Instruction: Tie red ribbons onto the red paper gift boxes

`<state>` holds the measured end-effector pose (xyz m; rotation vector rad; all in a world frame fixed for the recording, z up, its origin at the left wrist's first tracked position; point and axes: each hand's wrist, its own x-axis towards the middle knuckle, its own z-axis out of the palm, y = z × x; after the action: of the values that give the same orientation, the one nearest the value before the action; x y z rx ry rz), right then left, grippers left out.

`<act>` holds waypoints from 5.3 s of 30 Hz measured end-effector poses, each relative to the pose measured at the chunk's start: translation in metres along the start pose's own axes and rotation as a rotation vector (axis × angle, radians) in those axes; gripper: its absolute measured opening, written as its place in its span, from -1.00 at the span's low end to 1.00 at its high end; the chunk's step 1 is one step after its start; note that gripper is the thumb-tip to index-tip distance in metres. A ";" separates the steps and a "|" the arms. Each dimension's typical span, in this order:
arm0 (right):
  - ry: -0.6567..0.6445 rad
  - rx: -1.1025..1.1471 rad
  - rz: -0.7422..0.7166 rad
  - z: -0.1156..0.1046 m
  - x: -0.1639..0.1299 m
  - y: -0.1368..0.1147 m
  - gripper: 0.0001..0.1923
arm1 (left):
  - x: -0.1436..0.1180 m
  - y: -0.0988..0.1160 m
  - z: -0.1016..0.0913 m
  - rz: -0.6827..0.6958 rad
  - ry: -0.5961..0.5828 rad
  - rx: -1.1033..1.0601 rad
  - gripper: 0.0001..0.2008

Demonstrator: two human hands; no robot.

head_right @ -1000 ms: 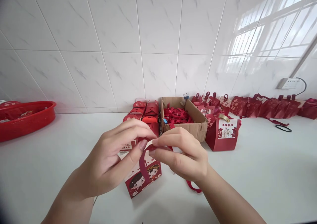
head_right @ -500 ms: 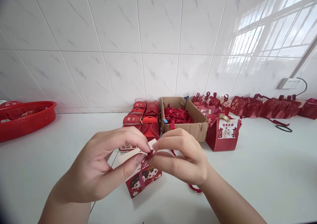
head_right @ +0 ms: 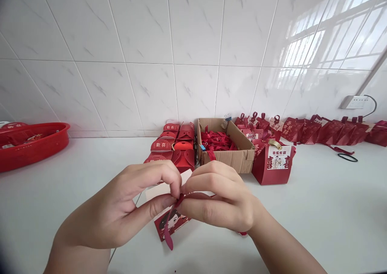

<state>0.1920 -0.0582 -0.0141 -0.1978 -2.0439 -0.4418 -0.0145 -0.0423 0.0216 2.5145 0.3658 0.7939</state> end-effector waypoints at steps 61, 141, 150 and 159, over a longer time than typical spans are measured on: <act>0.189 0.018 0.113 0.007 -0.003 0.003 -0.76 | 0.010 -0.009 0.010 -0.301 0.148 -0.285 -0.68; 0.215 -0.312 0.362 0.055 -0.047 0.059 -0.76 | 0.027 -0.094 0.003 -0.709 -0.079 0.115 -0.82; 0.013 -0.001 0.578 0.074 -0.059 0.061 -0.84 | 0.029 -0.096 0.003 -0.682 -0.126 0.159 -0.85; -0.012 0.144 1.037 0.076 -0.050 0.051 -0.86 | 0.028 -0.093 0.002 -0.720 -0.170 0.186 -0.88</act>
<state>0.1715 0.0201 -0.0792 -1.0910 -1.6918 0.3516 -0.0012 0.0471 -0.0148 2.3152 1.2329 0.2647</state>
